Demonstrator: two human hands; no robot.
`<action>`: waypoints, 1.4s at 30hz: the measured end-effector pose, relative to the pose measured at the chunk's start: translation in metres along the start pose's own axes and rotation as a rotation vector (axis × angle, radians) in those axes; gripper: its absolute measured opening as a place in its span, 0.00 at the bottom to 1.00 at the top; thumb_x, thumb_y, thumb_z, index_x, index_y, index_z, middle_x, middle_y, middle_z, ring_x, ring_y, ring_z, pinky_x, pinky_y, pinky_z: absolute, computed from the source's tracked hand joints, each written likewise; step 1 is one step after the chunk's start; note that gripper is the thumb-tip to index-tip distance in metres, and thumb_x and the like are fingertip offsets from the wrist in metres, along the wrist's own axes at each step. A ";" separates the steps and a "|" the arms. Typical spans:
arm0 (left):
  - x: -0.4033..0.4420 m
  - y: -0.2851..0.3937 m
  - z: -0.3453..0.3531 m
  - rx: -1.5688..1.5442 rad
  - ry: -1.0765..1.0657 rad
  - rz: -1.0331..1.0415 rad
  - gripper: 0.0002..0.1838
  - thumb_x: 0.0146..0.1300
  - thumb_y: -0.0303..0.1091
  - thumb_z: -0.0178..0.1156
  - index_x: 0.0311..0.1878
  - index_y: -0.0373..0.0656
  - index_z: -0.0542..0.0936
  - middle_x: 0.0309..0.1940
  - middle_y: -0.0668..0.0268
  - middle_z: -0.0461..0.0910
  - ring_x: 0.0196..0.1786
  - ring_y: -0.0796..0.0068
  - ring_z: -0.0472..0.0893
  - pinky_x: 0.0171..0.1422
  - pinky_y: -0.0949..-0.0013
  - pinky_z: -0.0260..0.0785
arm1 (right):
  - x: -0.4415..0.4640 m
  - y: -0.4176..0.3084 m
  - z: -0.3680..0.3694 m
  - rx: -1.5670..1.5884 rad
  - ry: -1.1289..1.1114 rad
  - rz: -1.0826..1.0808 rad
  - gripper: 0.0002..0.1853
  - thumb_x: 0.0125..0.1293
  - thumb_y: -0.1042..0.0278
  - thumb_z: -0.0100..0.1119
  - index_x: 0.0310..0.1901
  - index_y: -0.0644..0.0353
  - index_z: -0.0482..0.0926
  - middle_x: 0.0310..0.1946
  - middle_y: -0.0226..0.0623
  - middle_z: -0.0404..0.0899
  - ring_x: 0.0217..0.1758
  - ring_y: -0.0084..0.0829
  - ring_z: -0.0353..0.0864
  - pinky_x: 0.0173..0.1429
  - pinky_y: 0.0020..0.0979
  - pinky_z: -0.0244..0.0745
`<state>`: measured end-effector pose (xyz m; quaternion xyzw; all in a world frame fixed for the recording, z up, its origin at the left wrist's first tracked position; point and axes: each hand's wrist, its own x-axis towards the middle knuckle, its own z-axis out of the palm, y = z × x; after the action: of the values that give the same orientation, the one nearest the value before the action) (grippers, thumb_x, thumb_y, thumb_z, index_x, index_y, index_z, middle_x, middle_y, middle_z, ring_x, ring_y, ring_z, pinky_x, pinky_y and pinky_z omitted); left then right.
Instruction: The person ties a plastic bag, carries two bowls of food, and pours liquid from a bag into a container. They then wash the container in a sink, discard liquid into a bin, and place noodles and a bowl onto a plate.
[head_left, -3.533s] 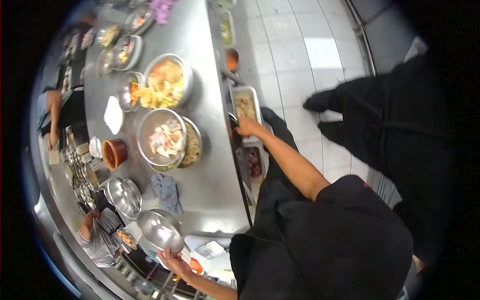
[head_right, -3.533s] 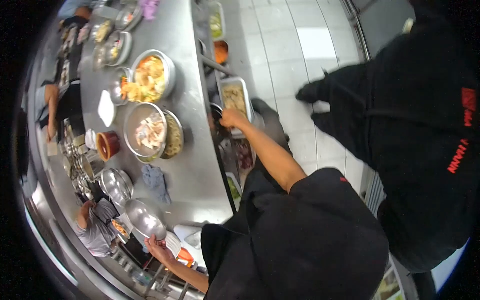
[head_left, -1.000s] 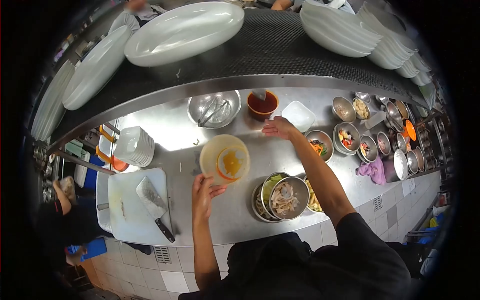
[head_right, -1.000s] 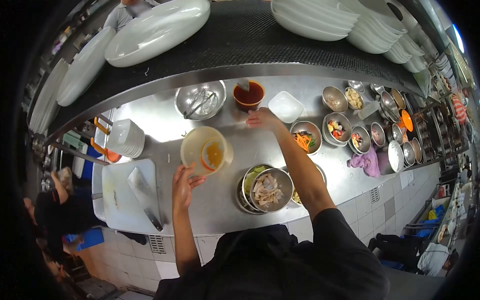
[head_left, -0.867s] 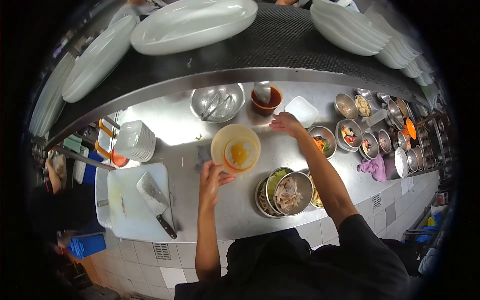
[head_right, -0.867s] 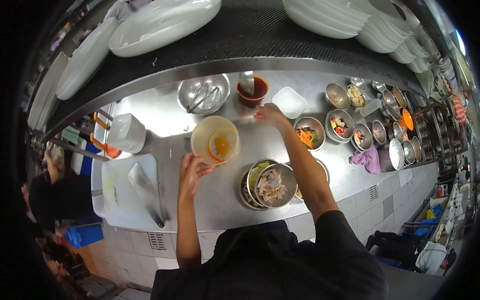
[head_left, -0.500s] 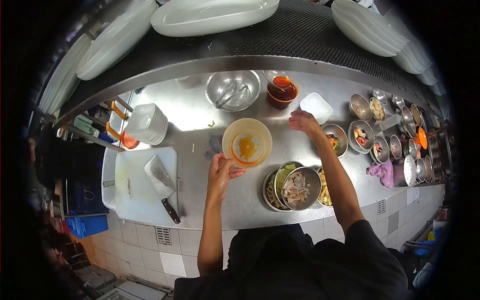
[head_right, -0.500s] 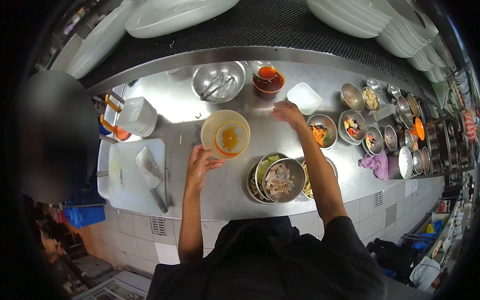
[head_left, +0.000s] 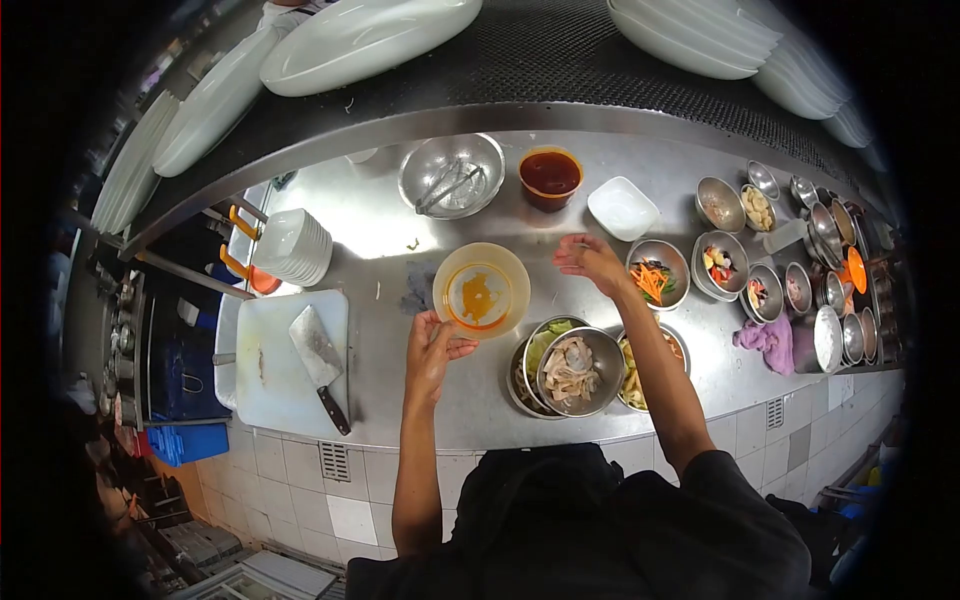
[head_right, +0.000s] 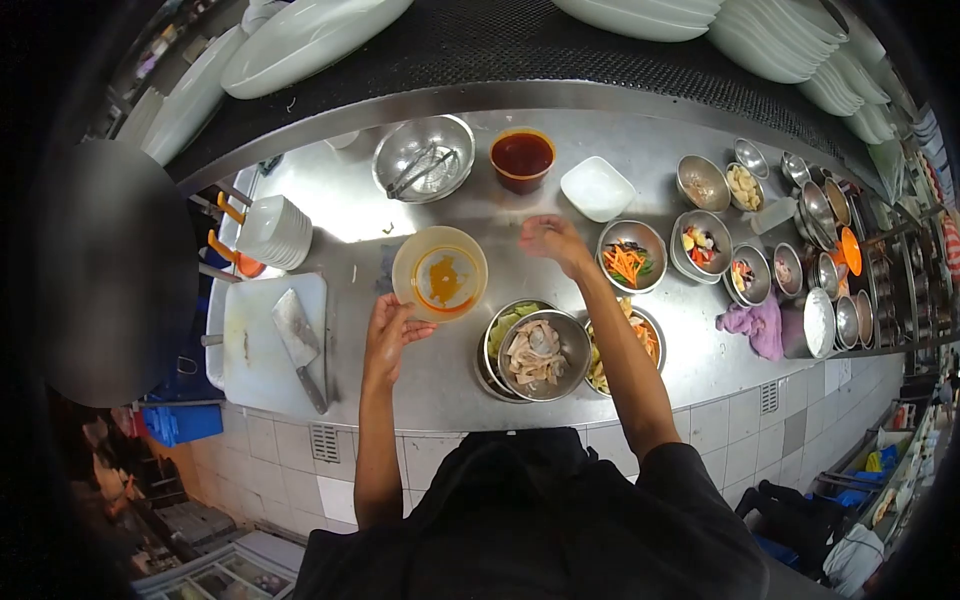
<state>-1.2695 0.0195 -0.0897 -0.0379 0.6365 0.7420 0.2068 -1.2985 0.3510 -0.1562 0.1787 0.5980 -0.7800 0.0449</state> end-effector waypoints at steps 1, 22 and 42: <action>-0.003 0.001 0.002 -0.003 0.014 0.003 0.11 0.67 0.34 0.55 0.47 0.42 0.66 0.38 0.61 0.78 0.35 0.67 0.84 0.42 0.69 0.78 | -0.002 -0.001 0.000 0.000 -0.004 -0.003 0.16 0.61 0.71 0.57 0.51 0.65 0.73 0.43 0.44 0.80 0.45 0.37 0.83 0.49 0.33 0.79; -0.273 0.046 -0.365 -0.191 1.289 0.632 0.14 0.66 0.25 0.48 0.51 0.42 0.58 0.51 0.58 0.68 0.32 0.65 0.83 0.37 0.68 0.79 | -0.169 0.029 0.430 -0.220 -0.710 -0.314 0.24 0.56 0.82 0.66 0.55 0.64 0.72 0.48 0.38 0.79 0.49 0.28 0.82 0.47 0.24 0.77; -0.258 0.079 -0.900 -0.305 0.969 0.284 0.12 0.62 0.26 0.46 0.47 0.44 0.59 0.44 0.54 0.74 0.30 0.62 0.83 0.34 0.65 0.80 | 0.158 0.009 0.879 -0.378 0.222 -0.774 0.43 0.50 0.48 0.75 0.60 0.69 0.66 0.48 0.43 0.77 0.48 0.29 0.77 0.54 0.29 0.70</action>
<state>-1.2485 -0.9197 -0.1021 -0.3197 0.5429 0.7443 -0.2214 -1.6407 -0.4624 -0.0224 0.0129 0.7542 -0.5923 -0.2832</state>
